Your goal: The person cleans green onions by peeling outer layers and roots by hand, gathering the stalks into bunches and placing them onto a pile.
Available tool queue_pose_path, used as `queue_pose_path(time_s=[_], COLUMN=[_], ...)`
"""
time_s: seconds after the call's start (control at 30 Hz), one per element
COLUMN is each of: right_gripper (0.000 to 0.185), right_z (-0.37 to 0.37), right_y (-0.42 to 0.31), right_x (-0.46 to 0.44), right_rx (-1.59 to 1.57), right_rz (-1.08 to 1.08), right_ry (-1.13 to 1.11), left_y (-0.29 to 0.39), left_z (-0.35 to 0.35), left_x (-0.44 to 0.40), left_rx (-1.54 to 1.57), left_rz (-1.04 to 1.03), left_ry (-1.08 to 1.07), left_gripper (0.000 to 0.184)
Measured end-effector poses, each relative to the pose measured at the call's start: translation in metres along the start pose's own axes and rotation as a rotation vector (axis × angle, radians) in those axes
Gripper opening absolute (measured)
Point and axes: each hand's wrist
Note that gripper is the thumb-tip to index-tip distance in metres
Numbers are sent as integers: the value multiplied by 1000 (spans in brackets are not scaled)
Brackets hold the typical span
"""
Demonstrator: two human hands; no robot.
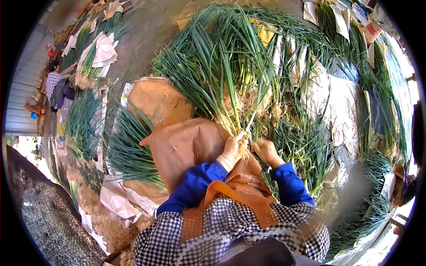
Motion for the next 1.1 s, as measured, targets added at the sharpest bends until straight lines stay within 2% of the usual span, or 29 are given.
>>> queue_pose_path(time_s=[0.07, 0.13, 0.2, 0.23, 0.27, 0.3, 0.33, 0.4, 0.43, 0.5, 0.53, 0.6, 0.67, 0.7, 0.77, 0.83, 0.9, 0.93, 1.0, 1.03, 1.07, 1.1], right_gripper=[30, 35, 34, 35, 35, 36, 40, 51, 51, 50, 49, 41, 40, 40, 39, 39, 41, 42, 38, 31, 27, 27], right_z=[20, 15, 60, 66, 66, 62, 56, 42, 20, 12, 10, 9, -2, -7, -14, -8, 9, 26, 20, 14, 16, 19], right_y=[42, 155, 70, 43, 13, -7, -27, -45, -25, -30, -35, -28, -26, -21, -16, -10, -23, -46, -23, -14, -13, -13], right_x=[39, 73, 47, 21, 2, -19, -41, -83, -102, -124, -132, -143, -139, -139, -137, -124, -100, -78, -71, -64, -58, -51], right_rx=[243, 780, 741, 452, 299, 244, 132, 176, 162, 22, -105, -146, 106, 109, -158, -195, -162, -302, 159, 186, 269, 177], right_rz=[320, -80, -302, -226, -145, -95, -94, -133, -22, -51, -196, -87, -92, -93, -105, -79, -42, -61, 137, 205, 670, 518], right_ry=[-404, -590, -345, -162, 75, 136, 136, -47, -5, 126, 209, 188, 275, 274, 408, 308, 158, 36, -148, -89, 70, 34], left_y=[-3, 0, -6, -8, -11, -10, -9, -10, -13, -13, -15, -19, -16, -16, -14, -15, -14, -12, -16, -18, -18, -17], left_z=[2, -7, -11, -11, -7, -11, -16, -17, -12, -7, -5, -4, -8, -11, -14, -12, -8, -7, -2, 3, 1, 0], left_x=[-6, 0, 0, -1, -5, -3, 1, 5, 3, -3, -5, -3, -3, 0, 0, 0, -4, -5, -8, -10, -8, -5], left_rx=[42, -38, -184, -246, -231, -232, -232, -258, -282, -304, -320, -334, -401, -353, -357, -362, -404, -402, -427, -342, -344, -346], left_rz=[-81, -75, -178, -204, -207, -220, -236, -268, -303, -347, -331, -301, -351, -329, -304, -274, -361, -361, -372, -337, -331, -311], left_ry=[38, 23, 66, 93, 105, 106, 107, 106, 92, 72, 83, 102, 148, 115, 127, 151, 122, 119, 112, 67, 69, 52], left_gripper=[12, 13, 14, 14, 14, 18, 22, 35, 35, 34, 34, 33, 31, 31, 32, 32, 37, 37, 42, 47, 47, 46])
Point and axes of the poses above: each hand's wrist, its own x-axis away from the middle knuckle, its own z-axis out of the back of the hand, y = z × x, and after that the axes turned 4 degrees about z, right-handed
